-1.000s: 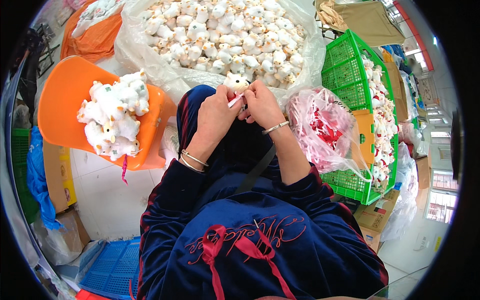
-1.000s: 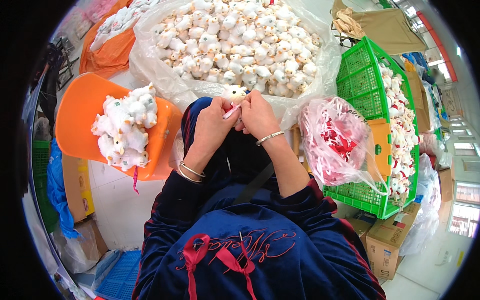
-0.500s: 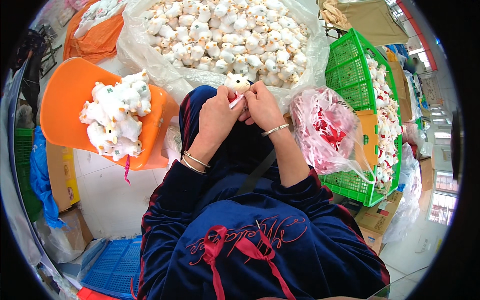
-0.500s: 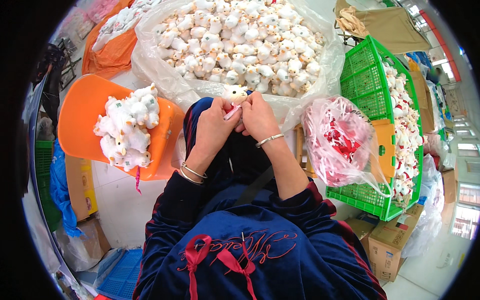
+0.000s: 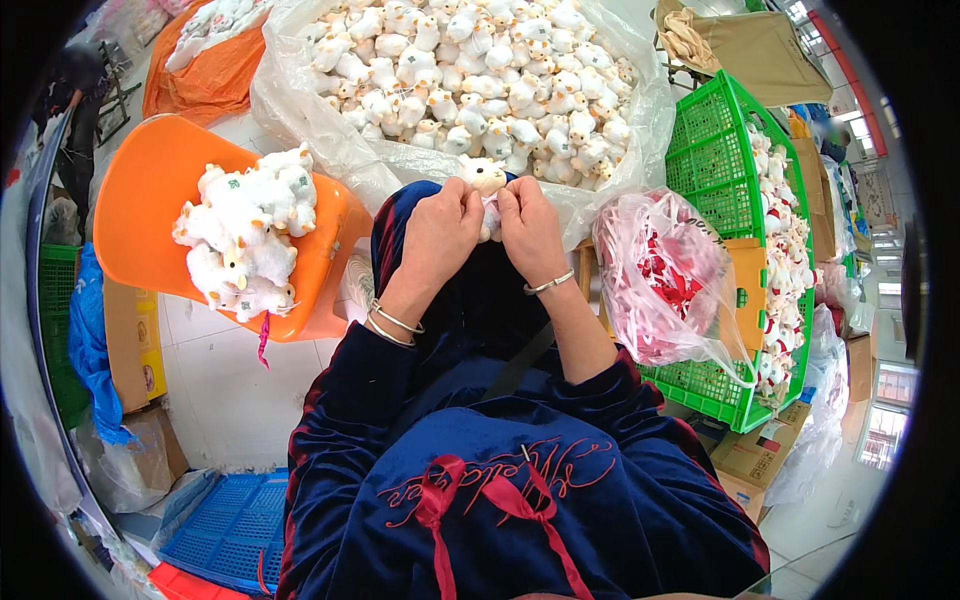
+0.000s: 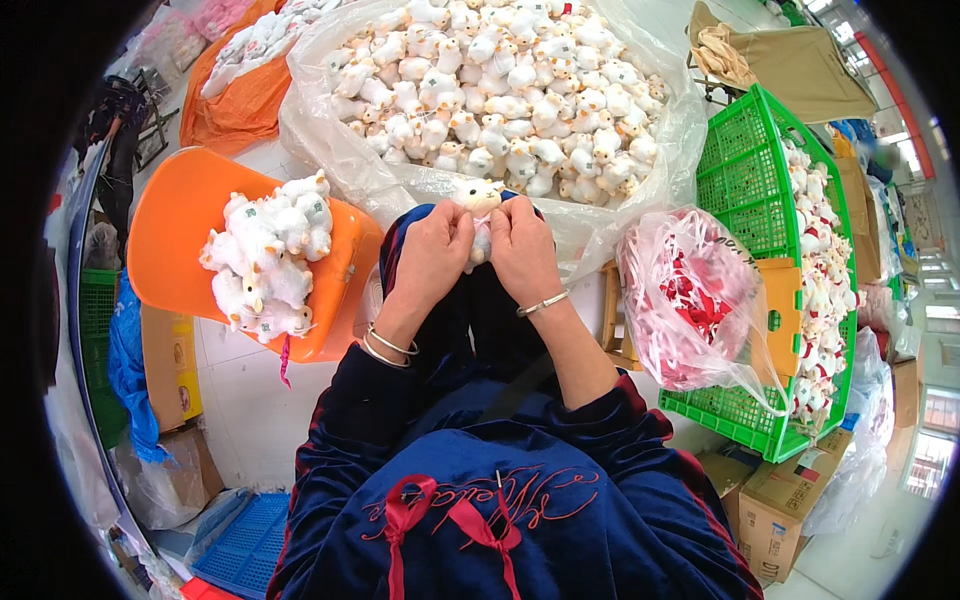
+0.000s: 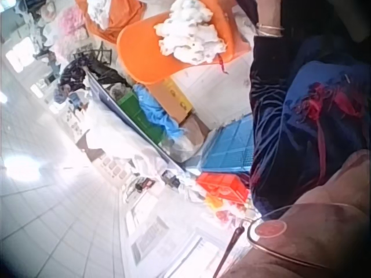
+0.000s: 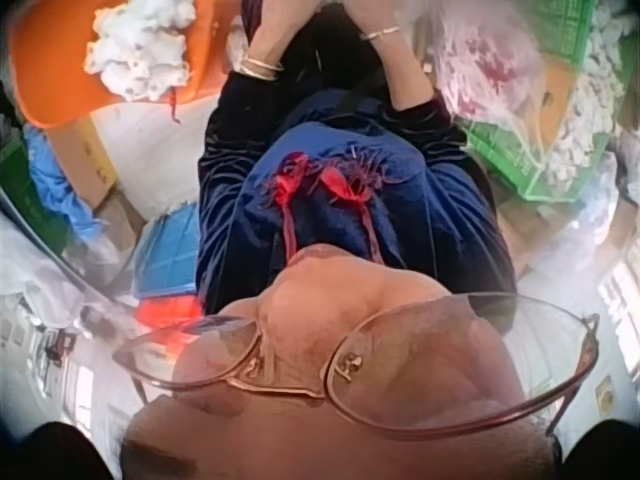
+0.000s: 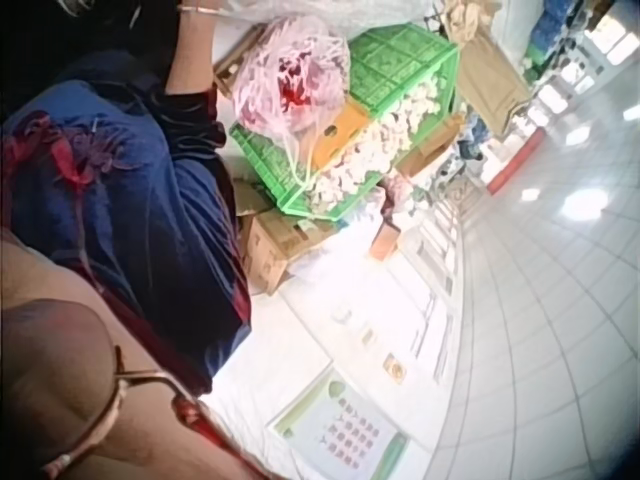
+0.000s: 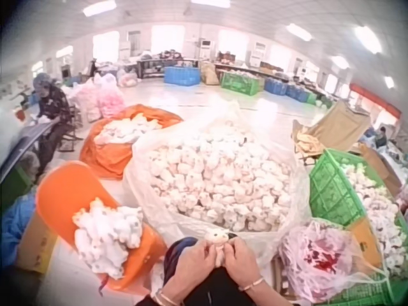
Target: The person sits on the floor and ties red ribbons around the necks of small white stuffed toys. They pick up each toy, wrap the ribbon, and place the finished items into a green basket.
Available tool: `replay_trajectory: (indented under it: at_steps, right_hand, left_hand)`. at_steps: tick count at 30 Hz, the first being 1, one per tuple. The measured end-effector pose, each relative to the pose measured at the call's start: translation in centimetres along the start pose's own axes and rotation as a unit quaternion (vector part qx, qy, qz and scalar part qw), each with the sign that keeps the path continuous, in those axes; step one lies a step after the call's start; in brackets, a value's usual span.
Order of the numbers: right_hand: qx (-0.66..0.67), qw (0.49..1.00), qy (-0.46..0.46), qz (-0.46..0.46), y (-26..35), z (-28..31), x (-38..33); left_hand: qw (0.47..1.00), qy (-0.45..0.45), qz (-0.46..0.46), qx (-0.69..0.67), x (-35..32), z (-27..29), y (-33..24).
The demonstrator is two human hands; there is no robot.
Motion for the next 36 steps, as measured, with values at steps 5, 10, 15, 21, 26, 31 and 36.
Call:
replay_trajectory:
  at_steps: [5,10,15,21,26,31,36]
  right_hand:
    - [0.167,0.981,0.032,-0.090,-3.8,-1.0,0.0]
    - [0.233,0.962,0.088,-0.108,-2.7,-1.5,0.2]
    - [0.202,0.969,0.107,-0.096,-2.3,-1.6,0.2]
    - [0.159,0.982,0.075,-0.064,-1.9,-1.3,0.3]
    - [0.113,0.991,0.068,-0.024,-0.6,-1.2,0.2]
    - [0.104,0.993,0.050,0.016,-0.2,-1.3,-0.1]
    - [0.310,0.943,0.073,-0.095,-2.6,-2.6,-0.5]
  left_hand:
    - [0.999,-0.007,-0.021,-0.041,-0.2,0.2,0.1]
    - [0.975,0.083,0.103,-0.177,-0.5,-0.7,2.4]
    - [0.987,0.085,0.117,-0.068,0.1,0.2,2.3]
    - [0.990,0.085,0.058,0.091,1.3,1.3,0.8]
    - [0.996,0.087,0.027,0.017,1.7,0.9,0.8]
    - [0.996,0.085,0.038,-0.009,1.4,0.2,1.0]
    - [0.996,0.045,0.024,-0.076,1.0,0.1,2.1]
Point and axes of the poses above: each hand's wrist, its own x-axis towards the middle knuckle, its own z-axis out of the back of the hand, y = z × x, the point moved 10 cm from there along x, towards the middle knuckle, and after that the axes turned 5 degrees about x, right-handed, at the moved point
